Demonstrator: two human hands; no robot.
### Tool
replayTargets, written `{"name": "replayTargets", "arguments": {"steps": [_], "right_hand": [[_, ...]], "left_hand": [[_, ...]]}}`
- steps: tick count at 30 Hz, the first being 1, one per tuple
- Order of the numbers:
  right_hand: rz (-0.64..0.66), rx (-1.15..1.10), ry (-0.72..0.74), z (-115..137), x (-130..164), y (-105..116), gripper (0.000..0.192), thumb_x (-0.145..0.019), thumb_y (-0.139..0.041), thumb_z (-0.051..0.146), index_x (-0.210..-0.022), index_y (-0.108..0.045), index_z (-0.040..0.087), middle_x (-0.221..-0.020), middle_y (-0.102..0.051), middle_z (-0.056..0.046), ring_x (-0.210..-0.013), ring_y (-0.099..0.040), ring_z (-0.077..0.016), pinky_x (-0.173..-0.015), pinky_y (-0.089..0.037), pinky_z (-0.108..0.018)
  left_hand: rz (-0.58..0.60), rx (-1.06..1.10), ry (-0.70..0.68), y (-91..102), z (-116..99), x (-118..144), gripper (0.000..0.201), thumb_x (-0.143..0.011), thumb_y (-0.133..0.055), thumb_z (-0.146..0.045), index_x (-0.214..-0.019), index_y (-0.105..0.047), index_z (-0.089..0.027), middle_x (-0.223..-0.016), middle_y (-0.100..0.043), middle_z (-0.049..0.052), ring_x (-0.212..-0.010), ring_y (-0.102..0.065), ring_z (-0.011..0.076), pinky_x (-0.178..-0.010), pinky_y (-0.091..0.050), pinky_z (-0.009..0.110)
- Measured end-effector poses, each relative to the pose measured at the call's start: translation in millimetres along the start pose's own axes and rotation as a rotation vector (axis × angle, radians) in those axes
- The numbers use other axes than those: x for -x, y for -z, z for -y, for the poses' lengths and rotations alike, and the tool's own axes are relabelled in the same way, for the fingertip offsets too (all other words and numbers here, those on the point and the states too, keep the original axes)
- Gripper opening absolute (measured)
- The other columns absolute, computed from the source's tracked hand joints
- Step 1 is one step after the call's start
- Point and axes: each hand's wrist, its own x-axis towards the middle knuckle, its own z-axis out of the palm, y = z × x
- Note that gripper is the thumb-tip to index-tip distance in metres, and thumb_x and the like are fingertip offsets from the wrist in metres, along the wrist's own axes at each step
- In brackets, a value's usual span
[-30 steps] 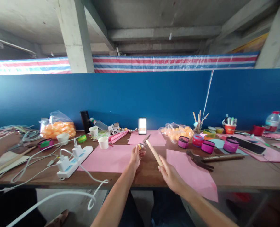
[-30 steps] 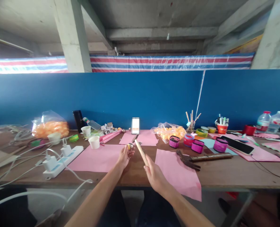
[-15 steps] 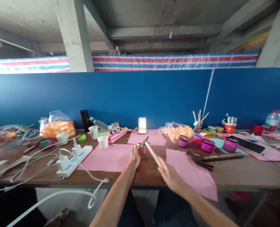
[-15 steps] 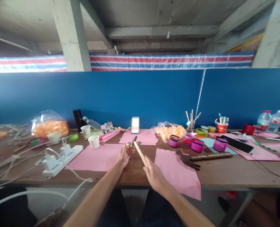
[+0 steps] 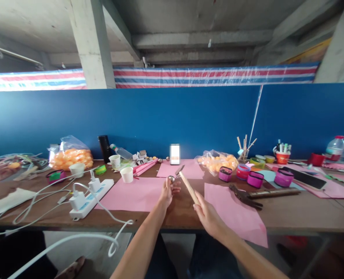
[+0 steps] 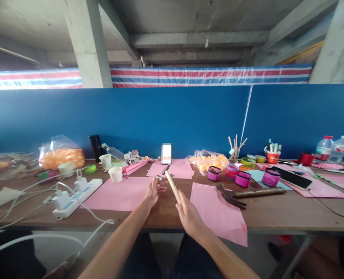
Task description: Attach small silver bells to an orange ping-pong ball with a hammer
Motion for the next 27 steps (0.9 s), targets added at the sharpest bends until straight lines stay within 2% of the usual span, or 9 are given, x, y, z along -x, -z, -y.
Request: {"name": "replayTargets", "arguments": {"steps": [5,12,17,20,24,27], "right_hand": [[0.025,0.019,0.027,-1.5,0.2,-3.7,0.045,-0.085,-0.037,0.022,-0.130,-0.034,0.019,-0.128,-0.047,-0.009,-0.117,-0.045,-0.0203,-0.096,-0.039,-0.037],[0.011,-0.022,-0.027,-1.3,1.9,-4.8,0.047,-0.086,-0.034,0.024,-0.132,-0.031,0.017,-0.118,-0.055,-0.011,-0.101,-0.057,-0.0217,-0.086,-0.047,-0.036],[-0.004,-0.009,-0.049,1.8,1.7,-1.4,0.046,-0.085,-0.037,0.025,-0.130,-0.034,0.021,-0.107,-0.061,-0.008,-0.094,-0.059,-0.0221,-0.081,-0.049,-0.036],[-0.013,-0.002,-0.053,0.9,2.7,-1.0,0.047,-0.085,-0.035,0.026,-0.132,-0.031,0.021,-0.109,-0.060,-0.008,-0.096,-0.059,-0.0215,-0.082,-0.048,-0.035],[0.045,0.016,-0.046,-1.3,4.0,-1.2,0.046,-0.086,-0.033,0.027,-0.131,-0.031,0.020,-0.115,-0.056,-0.009,-0.096,-0.058,-0.0206,-0.084,-0.047,-0.035],[0.016,0.030,-0.060,-1.4,4.2,-0.4,0.046,-0.086,-0.033,0.027,-0.131,-0.030,0.021,-0.108,-0.059,-0.009,-0.092,-0.060,-0.0202,-0.081,-0.048,-0.034]], "left_hand": [[-0.023,0.026,-0.024,-0.3,-0.5,-0.2,0.036,-0.081,-0.039,-0.047,-0.084,-0.050,-0.013,-0.065,-0.064,0.007,-0.051,-0.060,0.0127,-0.046,-0.045,0.021],[0.005,0.050,-0.023,1.3,-0.1,0.8,0.038,-0.080,-0.042,-0.046,-0.072,-0.053,-0.011,-0.062,-0.062,0.007,-0.046,-0.056,0.0089,-0.045,-0.042,0.019],[0.004,0.087,-0.017,2.8,0.8,-0.8,0.030,-0.079,-0.045,-0.040,-0.074,-0.054,-0.012,-0.062,-0.061,0.006,-0.050,-0.057,0.0106,-0.048,-0.043,0.020],[0.002,0.111,-0.018,2.7,1.0,-1.4,0.026,-0.079,-0.046,-0.038,-0.077,-0.053,-0.013,-0.062,-0.061,0.005,-0.053,-0.059,0.0117,-0.052,-0.045,0.022],[-0.017,0.151,-0.006,2.9,1.3,-1.7,0.023,-0.078,-0.046,-0.035,-0.077,-0.052,-0.013,-0.063,-0.061,0.005,-0.058,-0.061,0.0130,-0.058,-0.047,0.025],[-0.010,0.152,-0.005,3.2,1.7,-1.9,0.022,-0.077,-0.047,-0.034,-0.077,-0.053,-0.013,-0.065,-0.062,0.005,-0.059,-0.061,0.0132,-0.060,-0.048,0.026]]}}
